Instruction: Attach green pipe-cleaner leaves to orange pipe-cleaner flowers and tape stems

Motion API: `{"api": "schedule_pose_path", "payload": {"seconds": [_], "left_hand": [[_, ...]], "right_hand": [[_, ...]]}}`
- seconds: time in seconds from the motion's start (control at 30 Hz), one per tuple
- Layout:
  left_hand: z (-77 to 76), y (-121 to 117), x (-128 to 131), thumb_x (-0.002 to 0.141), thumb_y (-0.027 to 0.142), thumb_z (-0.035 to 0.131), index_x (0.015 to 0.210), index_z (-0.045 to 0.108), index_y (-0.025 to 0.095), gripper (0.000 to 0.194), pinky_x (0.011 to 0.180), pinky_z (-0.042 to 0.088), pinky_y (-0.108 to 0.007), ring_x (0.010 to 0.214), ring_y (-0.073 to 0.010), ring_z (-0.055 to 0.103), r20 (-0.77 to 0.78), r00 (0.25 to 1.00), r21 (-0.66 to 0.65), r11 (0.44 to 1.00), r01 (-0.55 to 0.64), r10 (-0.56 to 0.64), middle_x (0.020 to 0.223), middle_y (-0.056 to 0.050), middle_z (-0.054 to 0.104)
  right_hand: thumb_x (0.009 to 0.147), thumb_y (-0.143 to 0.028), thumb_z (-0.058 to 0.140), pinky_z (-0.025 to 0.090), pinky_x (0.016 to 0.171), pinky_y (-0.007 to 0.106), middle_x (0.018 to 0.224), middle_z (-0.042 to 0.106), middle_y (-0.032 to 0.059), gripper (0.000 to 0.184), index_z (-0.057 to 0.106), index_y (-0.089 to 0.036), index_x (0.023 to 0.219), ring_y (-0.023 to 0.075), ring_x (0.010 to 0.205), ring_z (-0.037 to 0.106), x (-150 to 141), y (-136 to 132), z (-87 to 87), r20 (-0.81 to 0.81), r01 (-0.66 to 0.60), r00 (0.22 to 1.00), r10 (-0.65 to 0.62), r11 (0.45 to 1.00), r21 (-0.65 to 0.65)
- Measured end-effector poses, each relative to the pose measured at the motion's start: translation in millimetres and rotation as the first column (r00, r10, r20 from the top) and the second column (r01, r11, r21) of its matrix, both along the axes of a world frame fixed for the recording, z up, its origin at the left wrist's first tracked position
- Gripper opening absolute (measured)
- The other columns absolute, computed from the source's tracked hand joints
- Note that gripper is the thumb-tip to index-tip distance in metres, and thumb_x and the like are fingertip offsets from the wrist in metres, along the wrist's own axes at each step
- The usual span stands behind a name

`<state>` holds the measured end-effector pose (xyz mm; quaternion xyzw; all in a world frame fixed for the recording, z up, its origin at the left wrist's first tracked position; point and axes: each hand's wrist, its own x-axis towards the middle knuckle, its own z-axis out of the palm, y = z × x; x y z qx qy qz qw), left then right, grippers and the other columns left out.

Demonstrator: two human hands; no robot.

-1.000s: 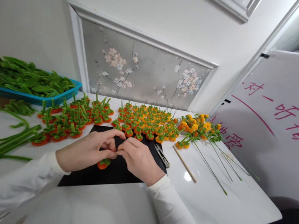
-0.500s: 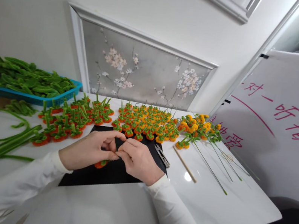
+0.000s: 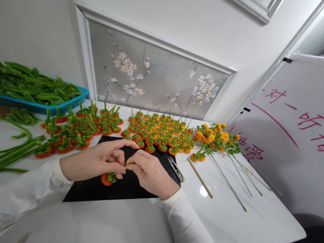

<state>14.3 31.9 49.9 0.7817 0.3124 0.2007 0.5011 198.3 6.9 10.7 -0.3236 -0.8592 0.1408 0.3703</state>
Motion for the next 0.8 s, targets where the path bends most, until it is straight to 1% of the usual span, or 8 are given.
{"api": "schedule_pose_path", "payload": {"seconds": [0.17, 0.23, 0.3, 0.37, 0.47, 0.53, 0.6, 0.8], "left_hand": [[0.9, 0.4, -3.1, 0.078, 0.022, 0.052, 0.125, 0.032, 0.021, 0.051, 0.061, 0.050, -0.029, 0.065, -0.0160, 0.064, -0.008, 1.000, -0.097, 0.995, 0.027, -0.028, 0.070, 0.003, 0.059], [1.6, -0.5, -3.6, 0.080, 0.023, 0.049, 0.128, 0.030, 0.021, 0.052, 0.066, 0.050, -0.030, 0.069, -0.0160, 0.064, -0.023, 0.999, -0.101, 0.994, 0.029, -0.031, 0.073, 0.001, 0.060], [1.7, -1.8, -2.8, 0.075, 0.023, 0.055, 0.129, 0.031, 0.022, 0.059, 0.066, 0.050, -0.029, 0.070, -0.0157, 0.064, -0.054, 0.998, -0.054, 0.998, 0.009, -0.012, 0.081, 0.000, 0.061], [0.9, -3.2, -0.7, 0.067, 0.023, 0.064, 0.128, 0.035, 0.023, 0.067, 0.061, 0.049, -0.027, 0.066, -0.0152, 0.063, -0.093, 0.995, 0.031, 0.999, -0.027, 0.030, 0.084, -0.001, 0.059], [-1.7, -4.1, 2.7, 0.065, 0.020, 0.064, 0.124, 0.042, 0.023, 0.063, 0.057, 0.047, -0.025, 0.060, -0.0144, 0.061, -0.126, 0.986, 0.180, 0.980, -0.083, 0.106, 0.073, 0.003, 0.059], [-3.3, -3.2, 3.3, 0.067, 0.017, 0.061, 0.121, 0.046, 0.023, 0.056, 0.058, 0.047, -0.025, 0.059, -0.0146, 0.061, -0.128, 0.983, 0.225, 0.969, -0.103, 0.134, 0.065, 0.004, 0.060], [-4.5, -1.2, 2.4, 0.068, 0.015, 0.060, 0.122, 0.046, 0.023, 0.057, 0.059, 0.048, -0.026, 0.059, -0.0152, 0.062, -0.131, 0.982, 0.204, 0.973, -0.107, 0.135, 0.064, 0.004, 0.061], [-6.2, 4.3, -1.8, 0.070, 0.015, 0.059, 0.125, 0.044, 0.021, 0.057, 0.062, 0.051, -0.029, 0.062, -0.0174, 0.067, -0.100, 0.993, 0.032, 0.997, -0.065, 0.068, 0.069, 0.003, 0.059]], "right_hand": [[0.090, -0.013, 0.037, 0.043, 0.070, 0.024, 0.080, 0.053, 0.0041, 0.018, 0.051, -0.017, 0.080, 0.0130, 0.077, 0.050, 0.9, -0.8, 1.8, 0.037, -0.025, 0.999, 0.024, 0.999, 0.036], [0.090, -0.013, 0.036, 0.043, 0.068, 0.024, 0.078, 0.052, 0.0039, 0.019, 0.050, -0.017, 0.078, 0.0130, 0.075, 0.049, 1.2, -0.9, 1.3, 0.038, -0.020, 0.999, 0.018, 0.999, 0.045], [0.090, -0.013, 0.036, 0.042, 0.066, 0.024, 0.077, 0.051, 0.0037, 0.019, 0.049, -0.017, 0.076, 0.0128, 0.073, 0.048, 1.8, -0.9, 0.5, 0.032, 0.001, 1.000, -0.002, 0.999, 0.043], [0.090, -0.013, 0.037, 0.042, 0.066, 0.024, 0.077, 0.051, 0.0035, 0.019, 0.049, -0.017, 0.076, 0.0126, 0.072, 0.048, 2.3, -0.9, -0.1, 0.024, 0.016, 1.000, -0.017, 0.999, 0.037], [0.090, -0.013, 0.038, 0.042, 0.066, 0.024, 0.077, 0.051, 0.0032, 0.018, 0.049, -0.017, 0.076, 0.0125, 0.072, 0.049, 1.7, -0.7, -0.4, 0.022, 0.014, 1.000, -0.015, 0.999, 0.041], [0.089, -0.013, 0.040, 0.042, 0.068, 0.024, 0.079, 0.052, 0.0032, 0.015, 0.050, -0.017, 0.078, 0.0127, 0.074, 0.050, 0.5, -0.3, -0.2, 0.022, 0.013, 1.000, -0.014, 0.999, 0.049], [0.088, -0.013, 0.041, 0.043, 0.070, 0.024, 0.081, 0.053, 0.0034, 0.014, 0.050, -0.017, 0.079, 0.0130, 0.077, 0.050, -0.8, 0.0, 0.2, 0.026, 0.011, 1.000, -0.012, 0.998, 0.059], [0.089, -0.011, 0.039, 0.045, 0.072, 0.024, 0.083, 0.055, 0.0046, 0.015, 0.052, -0.017, 0.082, 0.0133, 0.078, 0.051, -0.8, -0.3, 2.0, 0.021, -0.011, 1.000, 0.009, 0.996, 0.087]]}}
